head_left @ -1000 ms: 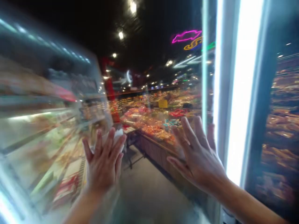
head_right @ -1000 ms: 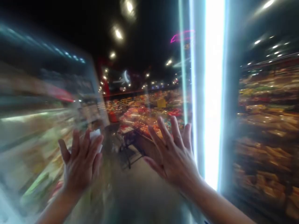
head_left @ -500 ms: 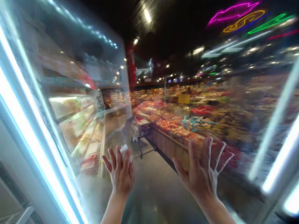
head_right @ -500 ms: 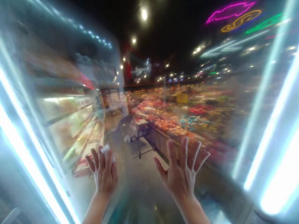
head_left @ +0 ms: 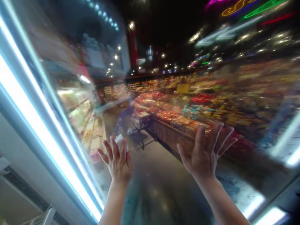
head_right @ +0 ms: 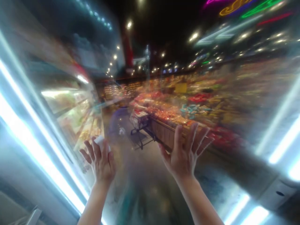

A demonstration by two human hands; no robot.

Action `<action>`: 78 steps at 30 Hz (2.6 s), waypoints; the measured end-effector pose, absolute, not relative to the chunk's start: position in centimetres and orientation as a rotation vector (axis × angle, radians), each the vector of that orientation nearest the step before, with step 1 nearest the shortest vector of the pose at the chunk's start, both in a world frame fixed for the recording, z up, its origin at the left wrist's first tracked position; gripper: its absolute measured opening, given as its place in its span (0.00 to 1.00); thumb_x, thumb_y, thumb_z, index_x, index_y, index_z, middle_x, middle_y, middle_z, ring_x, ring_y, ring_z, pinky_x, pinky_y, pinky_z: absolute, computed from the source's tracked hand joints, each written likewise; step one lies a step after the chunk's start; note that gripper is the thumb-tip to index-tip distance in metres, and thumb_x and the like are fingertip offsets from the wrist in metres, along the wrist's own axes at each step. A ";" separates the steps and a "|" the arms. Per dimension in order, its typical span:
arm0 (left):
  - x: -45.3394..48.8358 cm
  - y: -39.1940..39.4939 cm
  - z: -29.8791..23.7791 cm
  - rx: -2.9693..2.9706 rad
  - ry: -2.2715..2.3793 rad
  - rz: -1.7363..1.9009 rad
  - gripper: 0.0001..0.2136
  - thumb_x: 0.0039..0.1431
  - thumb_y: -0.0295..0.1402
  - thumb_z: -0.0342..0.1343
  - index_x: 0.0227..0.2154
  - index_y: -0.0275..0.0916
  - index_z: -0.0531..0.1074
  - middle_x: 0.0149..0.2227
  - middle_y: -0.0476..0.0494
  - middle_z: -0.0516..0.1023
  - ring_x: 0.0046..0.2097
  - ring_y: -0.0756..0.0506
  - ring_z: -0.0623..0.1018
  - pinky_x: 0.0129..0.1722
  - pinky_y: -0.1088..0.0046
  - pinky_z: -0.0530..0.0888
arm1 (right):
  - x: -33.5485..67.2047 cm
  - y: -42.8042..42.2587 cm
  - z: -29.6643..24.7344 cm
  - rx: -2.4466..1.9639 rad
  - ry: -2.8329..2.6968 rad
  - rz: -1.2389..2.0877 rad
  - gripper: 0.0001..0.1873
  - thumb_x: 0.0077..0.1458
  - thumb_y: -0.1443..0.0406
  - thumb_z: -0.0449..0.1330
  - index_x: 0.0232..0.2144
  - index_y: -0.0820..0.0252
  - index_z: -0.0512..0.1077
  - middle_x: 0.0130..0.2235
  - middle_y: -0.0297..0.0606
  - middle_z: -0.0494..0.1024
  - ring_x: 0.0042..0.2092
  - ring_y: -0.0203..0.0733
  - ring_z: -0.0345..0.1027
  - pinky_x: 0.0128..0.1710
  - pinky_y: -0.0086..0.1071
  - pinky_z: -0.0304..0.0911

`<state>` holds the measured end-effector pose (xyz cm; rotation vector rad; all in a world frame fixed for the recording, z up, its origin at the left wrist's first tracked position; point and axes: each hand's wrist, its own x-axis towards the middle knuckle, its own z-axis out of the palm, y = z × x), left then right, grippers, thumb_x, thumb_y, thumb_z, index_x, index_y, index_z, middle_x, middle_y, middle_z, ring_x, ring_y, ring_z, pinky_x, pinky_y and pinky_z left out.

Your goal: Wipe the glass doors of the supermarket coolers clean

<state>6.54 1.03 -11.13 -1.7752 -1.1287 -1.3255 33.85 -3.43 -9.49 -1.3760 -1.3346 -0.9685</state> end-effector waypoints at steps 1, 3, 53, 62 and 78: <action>6.2 1.2 -10.4 -1.779 -1.146 -1.341 0.37 0.68 0.28 0.50 0.74 0.54 0.40 0.78 0.48 0.32 0.77 0.39 0.31 0.73 0.38 0.32 | 33.3 -3.3 -8.7 -1.377 -1.318 -0.953 0.51 0.65 0.49 0.56 0.76 0.52 0.32 0.78 0.50 0.28 0.75 0.81 0.26 0.62 0.86 0.36; 5.6 1.6 -8.8 -1.794 -1.178 -1.381 0.36 0.69 0.29 0.49 0.74 0.55 0.42 0.78 0.46 0.34 0.77 0.36 0.33 0.73 0.34 0.34 | 32.3 -2.9 -7.1 -1.383 -1.298 -0.910 0.50 0.66 0.49 0.57 0.76 0.51 0.33 0.78 0.52 0.32 0.75 0.82 0.28 0.62 0.85 0.37; 21.6 0.1 -10.1 -2.291 -0.536 -0.590 0.25 0.68 0.33 0.51 0.66 0.60 0.65 0.70 0.52 0.66 0.75 0.47 0.56 0.76 0.54 0.41 | 49.4 -5.3 -13.0 -1.294 -1.936 -0.888 0.29 0.67 0.55 0.56 0.68 0.50 0.65 0.72 0.44 0.62 0.75 0.66 0.42 0.70 0.73 0.43; 15.2 1.3 -8.1 -2.122 -0.939 -0.873 0.26 0.69 0.34 0.47 0.69 0.46 0.62 0.73 0.38 0.58 0.77 0.34 0.45 0.72 0.34 0.36 | 43.2 -3.1 -8.9 -1.225 -1.898 -0.970 0.37 0.67 0.53 0.56 0.73 0.53 0.54 0.75 0.46 0.54 0.77 0.64 0.37 0.72 0.70 0.37; 2.6 3.7 -11.4 -1.842 -1.005 -1.261 0.33 0.68 0.29 0.51 0.73 0.50 0.50 0.76 0.38 0.47 0.77 0.38 0.36 0.73 0.36 0.37 | 29.6 -0.1 -11.4 -0.964 -1.898 -1.161 0.44 0.67 0.52 0.58 0.75 0.51 0.44 0.73 0.39 0.59 0.77 0.51 0.37 0.76 0.57 0.36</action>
